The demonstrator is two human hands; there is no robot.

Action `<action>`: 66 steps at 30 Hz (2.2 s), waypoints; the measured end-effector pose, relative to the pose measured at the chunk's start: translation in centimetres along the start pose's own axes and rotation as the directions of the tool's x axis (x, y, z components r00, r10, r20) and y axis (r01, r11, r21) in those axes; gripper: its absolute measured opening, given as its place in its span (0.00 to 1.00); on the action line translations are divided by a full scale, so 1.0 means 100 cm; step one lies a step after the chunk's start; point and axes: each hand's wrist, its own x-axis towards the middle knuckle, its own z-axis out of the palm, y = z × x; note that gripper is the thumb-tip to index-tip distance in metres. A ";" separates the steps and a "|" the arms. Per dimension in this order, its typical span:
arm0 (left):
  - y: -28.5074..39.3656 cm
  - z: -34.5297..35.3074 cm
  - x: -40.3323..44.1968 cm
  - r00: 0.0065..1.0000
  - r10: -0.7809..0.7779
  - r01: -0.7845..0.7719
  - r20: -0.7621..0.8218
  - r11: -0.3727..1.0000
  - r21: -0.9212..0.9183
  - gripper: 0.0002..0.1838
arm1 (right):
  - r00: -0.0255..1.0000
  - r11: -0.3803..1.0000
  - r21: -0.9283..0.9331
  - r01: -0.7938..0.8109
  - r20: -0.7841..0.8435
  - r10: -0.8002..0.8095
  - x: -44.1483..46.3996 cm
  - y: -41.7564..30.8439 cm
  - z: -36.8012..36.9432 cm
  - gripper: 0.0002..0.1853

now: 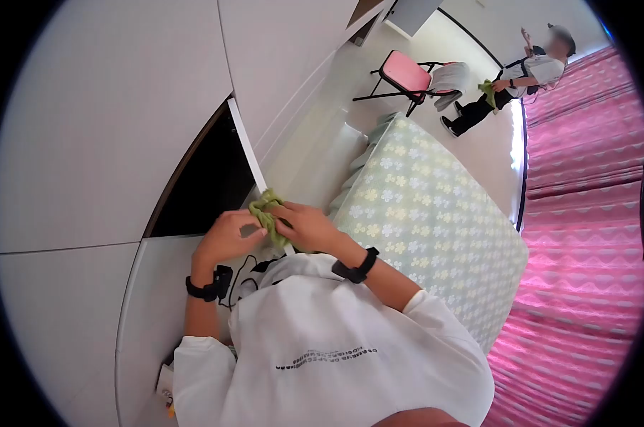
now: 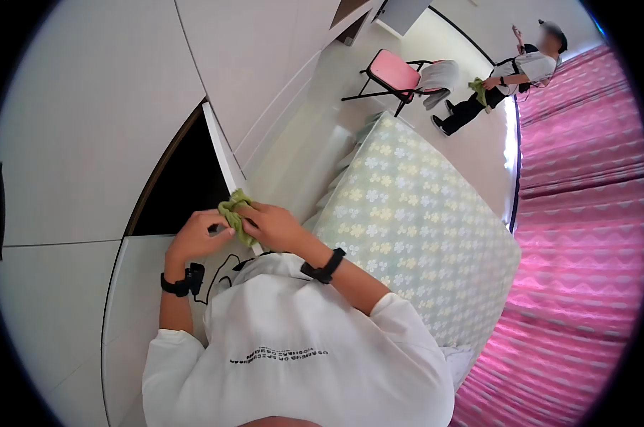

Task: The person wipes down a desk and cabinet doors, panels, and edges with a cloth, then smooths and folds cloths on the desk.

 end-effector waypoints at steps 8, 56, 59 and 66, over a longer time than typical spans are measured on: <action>-0.007 -0.040 0.039 0.968 -0.185 0.169 0.171 0.980 0.104 0.19 | 0.986 0.987 -0.137 -0.082 -0.153 0.061 0.030 -0.008 0.015 0.12; -0.050 0.003 0.134 0.927 0.316 -0.170 -0.201 0.834 0.524 0.13 | 0.888 0.875 -0.250 -0.415 -0.321 0.330 -0.026 -0.069 0.079 0.30; -0.050 0.009 0.130 0.886 0.352 -0.191 -0.302 0.871 0.453 0.08 | 0.877 0.671 -0.640 -0.374 -0.479 0.031 -0.045 -0.068 0.103 0.31; -0.087 0.048 0.089 0.777 0.302 -0.172 -0.552 0.946 0.274 0.22 | 0.889 0.699 -0.602 -0.386 -0.446 0.106 -0.020 -0.052 0.092 0.34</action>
